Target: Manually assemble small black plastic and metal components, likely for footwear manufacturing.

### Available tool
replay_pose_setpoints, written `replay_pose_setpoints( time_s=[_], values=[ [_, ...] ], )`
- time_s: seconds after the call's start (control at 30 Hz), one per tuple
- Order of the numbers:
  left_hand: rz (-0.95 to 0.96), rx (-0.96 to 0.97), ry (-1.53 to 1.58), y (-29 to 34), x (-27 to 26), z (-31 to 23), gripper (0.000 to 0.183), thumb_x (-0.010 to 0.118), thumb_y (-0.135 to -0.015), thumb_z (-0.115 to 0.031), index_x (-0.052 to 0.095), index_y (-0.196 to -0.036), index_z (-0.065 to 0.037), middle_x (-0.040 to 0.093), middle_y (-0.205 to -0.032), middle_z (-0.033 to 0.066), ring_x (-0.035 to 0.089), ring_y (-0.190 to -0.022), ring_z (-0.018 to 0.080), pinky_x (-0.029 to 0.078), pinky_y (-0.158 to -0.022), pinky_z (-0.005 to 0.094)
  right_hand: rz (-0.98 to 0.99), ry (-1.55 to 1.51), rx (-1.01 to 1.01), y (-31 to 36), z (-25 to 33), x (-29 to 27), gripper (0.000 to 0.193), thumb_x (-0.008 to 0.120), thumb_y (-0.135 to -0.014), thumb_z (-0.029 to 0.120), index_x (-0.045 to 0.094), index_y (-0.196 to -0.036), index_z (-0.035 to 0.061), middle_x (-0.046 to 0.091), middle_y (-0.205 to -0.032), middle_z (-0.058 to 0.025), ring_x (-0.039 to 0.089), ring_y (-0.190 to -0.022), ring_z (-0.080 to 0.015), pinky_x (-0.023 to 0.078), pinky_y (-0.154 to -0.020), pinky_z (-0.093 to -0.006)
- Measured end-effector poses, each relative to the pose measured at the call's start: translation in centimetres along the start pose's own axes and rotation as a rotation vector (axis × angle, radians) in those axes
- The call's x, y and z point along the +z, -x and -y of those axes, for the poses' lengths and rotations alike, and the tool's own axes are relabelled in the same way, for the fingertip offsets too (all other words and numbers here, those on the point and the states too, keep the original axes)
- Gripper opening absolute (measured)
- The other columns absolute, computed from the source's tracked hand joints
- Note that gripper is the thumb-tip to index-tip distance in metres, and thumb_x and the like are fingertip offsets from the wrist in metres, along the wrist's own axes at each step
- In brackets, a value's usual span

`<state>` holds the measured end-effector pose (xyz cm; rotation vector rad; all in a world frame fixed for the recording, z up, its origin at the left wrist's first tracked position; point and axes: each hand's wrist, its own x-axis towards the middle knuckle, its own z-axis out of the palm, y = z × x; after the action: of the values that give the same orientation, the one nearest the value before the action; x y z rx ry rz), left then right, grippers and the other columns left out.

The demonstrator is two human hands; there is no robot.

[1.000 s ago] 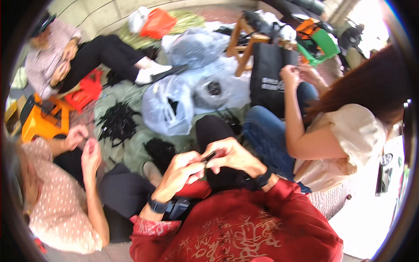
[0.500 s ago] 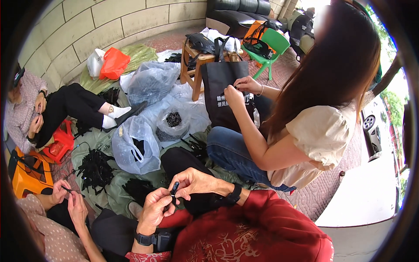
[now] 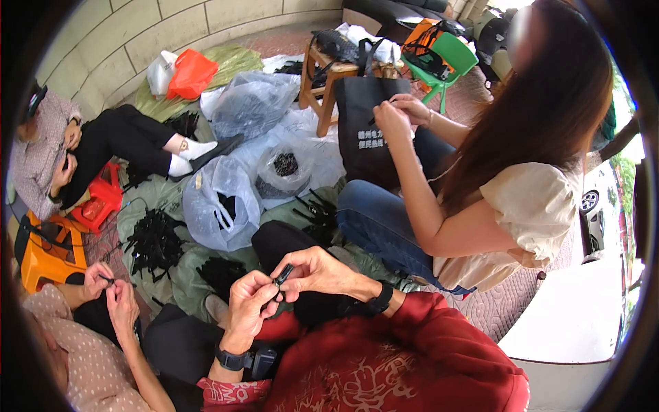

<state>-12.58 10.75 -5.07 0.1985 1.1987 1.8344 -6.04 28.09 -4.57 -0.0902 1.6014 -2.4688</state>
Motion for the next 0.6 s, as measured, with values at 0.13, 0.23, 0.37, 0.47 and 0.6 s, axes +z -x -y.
replay_pose_setpoints(
  time_s=[0.13,0.23,0.37,0.47,0.6],
  values=[
    [0.033,0.041,-0.044,-0.7,1.0,-0.3,0.006,0.053,-0.083,-0.007,0.05,-0.083,-0.003,0.056,-0.07,0.0062,0.046,-0.048,0.0055,0.032,-0.04,0.0166,-0.12,0.113,0.009,0.0,0.4,-0.4,0.012,0.058,-0.079,0.002,0.057,-0.09,-0.0013,0.061,-0.067,-0.0061,0.059,-0.061,-0.0092,0.048,-0.056,-0.0213],
    [0.09,0.159,-0.015,-1.0,1.4,-0.1,0.017,0.051,-0.085,-0.008,0.045,-0.1,-0.003,0.057,-0.076,0.0063,0.047,-0.053,0.0059,0.034,-0.043,0.0165,-0.167,-0.016,-0.067,-0.1,1.0,-0.3,0.01,0.058,-0.079,0.0,0.054,-0.088,-0.0008,0.06,-0.072,-0.0054,0.058,-0.062,-0.0098,0.048,-0.056,-0.0216],
    [0.11,0.235,-0.064,-0.5,0.9,-0.3,0.025,0.051,-0.085,-0.007,0.042,-0.108,-0.003,0.056,-0.078,0.0062,0.048,-0.055,0.0061,0.036,-0.046,0.0166,-0.099,-0.027,-0.089,-0.3,0.5,-0.5,0.01,0.057,-0.079,0.0,0.052,-0.089,-0.0007,0.059,-0.077,-0.0053,0.058,-0.064,-0.01,0.049,-0.058,-0.0219],
    [0.126,0.291,-0.099,-0.3,0.7,-0.2,0.028,0.053,-0.083,-0.006,0.043,-0.109,-0.003,0.056,-0.078,0.0056,0.048,-0.057,0.0065,0.037,-0.048,0.0172,-0.074,-0.041,-0.085,-0.3,0.2,-0.4,0.01,0.056,-0.08,-0.001,0.052,-0.088,-0.0005,0.059,-0.078,-0.0048,0.058,-0.066,-0.0099,0.049,-0.06,-0.022],
    [0.081,0.34,-0.166,-0.1,0.9,0.0,0.031,0.057,-0.08,-0.008,0.044,-0.108,-0.003,0.057,-0.079,0.0059,0.049,-0.055,0.0063,0.035,-0.045,0.0163,-0.118,0.031,-0.108,-0.1,0.3,0.3,0.011,0.055,-0.08,-0.003,0.052,-0.09,-0.0009,0.058,-0.077,-0.0042,0.057,-0.067,-0.0094,0.048,-0.062,-0.0223]
  ],
)
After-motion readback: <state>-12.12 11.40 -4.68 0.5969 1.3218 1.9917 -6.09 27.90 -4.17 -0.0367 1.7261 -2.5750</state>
